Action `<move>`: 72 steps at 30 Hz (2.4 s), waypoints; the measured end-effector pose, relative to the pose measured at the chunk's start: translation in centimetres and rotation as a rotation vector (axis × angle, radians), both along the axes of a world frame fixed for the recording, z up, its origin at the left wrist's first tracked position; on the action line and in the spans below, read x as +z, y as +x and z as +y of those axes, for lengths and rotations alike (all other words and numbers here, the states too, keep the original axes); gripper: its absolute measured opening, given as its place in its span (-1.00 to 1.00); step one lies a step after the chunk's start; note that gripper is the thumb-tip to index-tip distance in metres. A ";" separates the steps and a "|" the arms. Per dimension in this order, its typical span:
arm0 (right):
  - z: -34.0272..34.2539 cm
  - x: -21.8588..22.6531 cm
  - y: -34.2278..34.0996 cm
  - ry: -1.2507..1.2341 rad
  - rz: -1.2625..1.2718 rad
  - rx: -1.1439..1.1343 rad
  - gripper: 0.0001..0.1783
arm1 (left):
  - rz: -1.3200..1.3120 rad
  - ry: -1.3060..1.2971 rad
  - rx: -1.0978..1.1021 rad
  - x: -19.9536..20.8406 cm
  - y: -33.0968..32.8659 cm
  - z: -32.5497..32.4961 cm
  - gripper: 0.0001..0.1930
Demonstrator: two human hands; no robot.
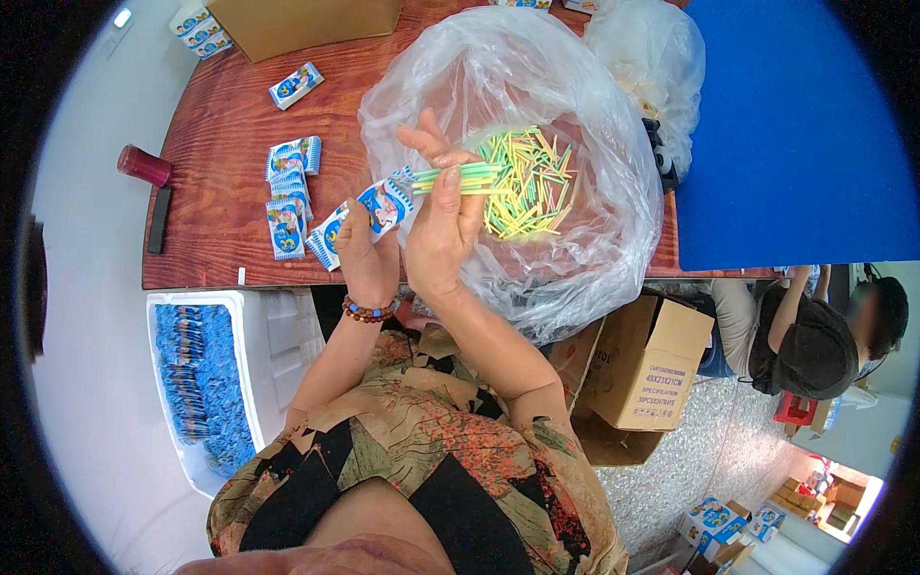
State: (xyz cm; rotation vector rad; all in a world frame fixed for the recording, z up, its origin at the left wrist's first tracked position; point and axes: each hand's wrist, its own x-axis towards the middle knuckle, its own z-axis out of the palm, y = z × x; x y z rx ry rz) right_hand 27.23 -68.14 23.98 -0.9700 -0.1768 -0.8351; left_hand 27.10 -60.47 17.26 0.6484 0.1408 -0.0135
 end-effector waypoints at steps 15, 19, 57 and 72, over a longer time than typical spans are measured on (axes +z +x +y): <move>0.7 -0.8 -0.3 -0.061 0.258 0.174 -0.68 | -0.005 -0.085 0.014 -0.9 0.7 -0.2 -0.81; 0.3 -1.0 0.4 -0.075 0.278 0.198 -0.58 | 0.005 -0.118 0.013 -0.8 1.1 -0.1 -0.81; 4.9 -0.8 7.6 -1.252 0.530 0.449 -0.80 | 0.069 -0.066 0.191 -1.5 2.5 10.1 -0.78; 7.4 -4.2 9.8 -1.377 0.460 0.181 -0.74 | -0.079 1.721 0.563 -6.3 0.5 14.9 -0.59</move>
